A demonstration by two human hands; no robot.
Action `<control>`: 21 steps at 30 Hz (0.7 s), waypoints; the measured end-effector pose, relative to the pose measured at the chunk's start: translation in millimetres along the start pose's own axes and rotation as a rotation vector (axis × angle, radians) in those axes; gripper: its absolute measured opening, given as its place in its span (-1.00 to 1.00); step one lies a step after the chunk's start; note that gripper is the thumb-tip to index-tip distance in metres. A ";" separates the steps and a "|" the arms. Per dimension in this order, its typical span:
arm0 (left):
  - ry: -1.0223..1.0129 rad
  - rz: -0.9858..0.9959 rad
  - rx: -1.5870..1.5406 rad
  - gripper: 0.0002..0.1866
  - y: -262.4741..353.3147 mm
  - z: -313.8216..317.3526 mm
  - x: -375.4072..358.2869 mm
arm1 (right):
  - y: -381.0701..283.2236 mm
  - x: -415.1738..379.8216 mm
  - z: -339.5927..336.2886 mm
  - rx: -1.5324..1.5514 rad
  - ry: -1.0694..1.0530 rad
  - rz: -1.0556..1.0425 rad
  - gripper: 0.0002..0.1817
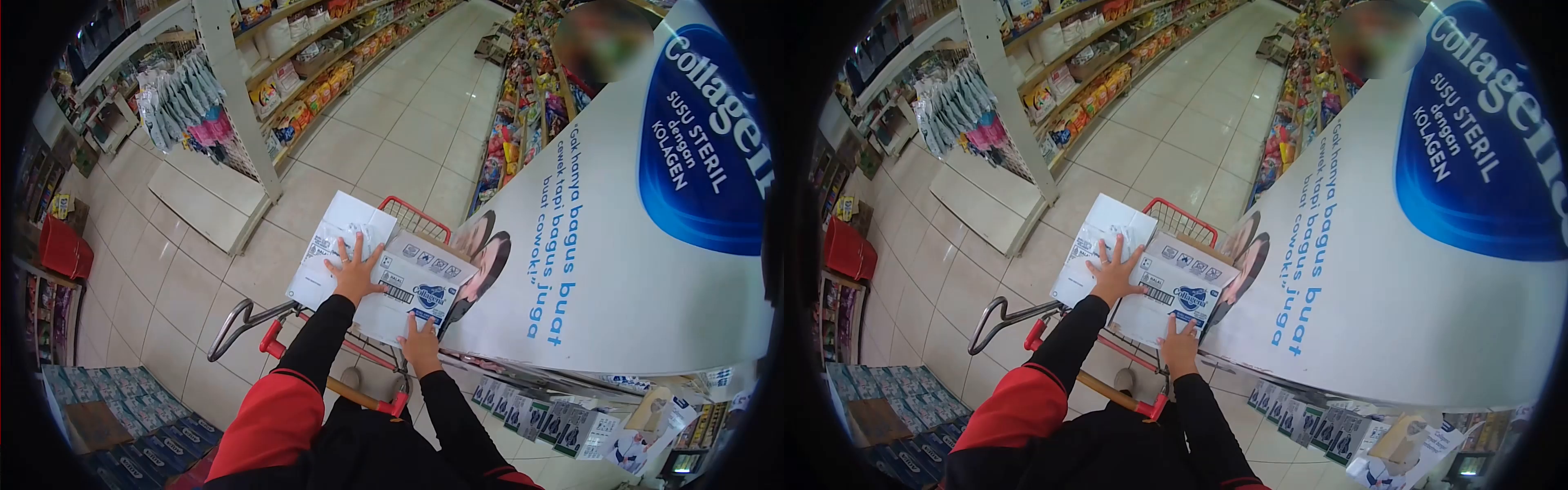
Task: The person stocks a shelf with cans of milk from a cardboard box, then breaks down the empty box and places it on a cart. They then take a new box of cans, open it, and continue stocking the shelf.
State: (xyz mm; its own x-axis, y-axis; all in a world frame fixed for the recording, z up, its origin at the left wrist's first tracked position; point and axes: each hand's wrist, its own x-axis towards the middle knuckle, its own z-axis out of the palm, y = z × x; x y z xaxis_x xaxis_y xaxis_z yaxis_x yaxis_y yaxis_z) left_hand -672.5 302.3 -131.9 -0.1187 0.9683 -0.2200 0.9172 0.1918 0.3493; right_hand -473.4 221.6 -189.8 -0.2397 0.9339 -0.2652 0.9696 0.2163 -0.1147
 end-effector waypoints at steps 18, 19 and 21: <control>-0.126 -0.490 -0.935 -0.43 -89.6 -92.0 108.2 | -2.2 -3.3 -9.6 0.077 -0.105 0.008 -0.16; -0.129 -0.487 -0.938 -0.43 -99.5 -86.5 111.1 | -1.9 -3.6 -9.8 0.065 -0.115 -0.006 -0.17; -0.254 -0.481 -0.815 -0.53 -123.2 -70.6 119.6 | -2.1 -3.3 -12.2 0.053 -0.124 -0.012 -0.18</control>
State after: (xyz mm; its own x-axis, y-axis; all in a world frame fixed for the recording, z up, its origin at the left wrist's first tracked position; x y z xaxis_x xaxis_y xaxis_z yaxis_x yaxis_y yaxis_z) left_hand -826.6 405.8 -136.9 -0.2377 0.7129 -0.6597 0.2372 0.7012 0.6723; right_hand -474.0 221.6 -177.0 -0.2592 0.8880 -0.3798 0.9633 0.2091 -0.1684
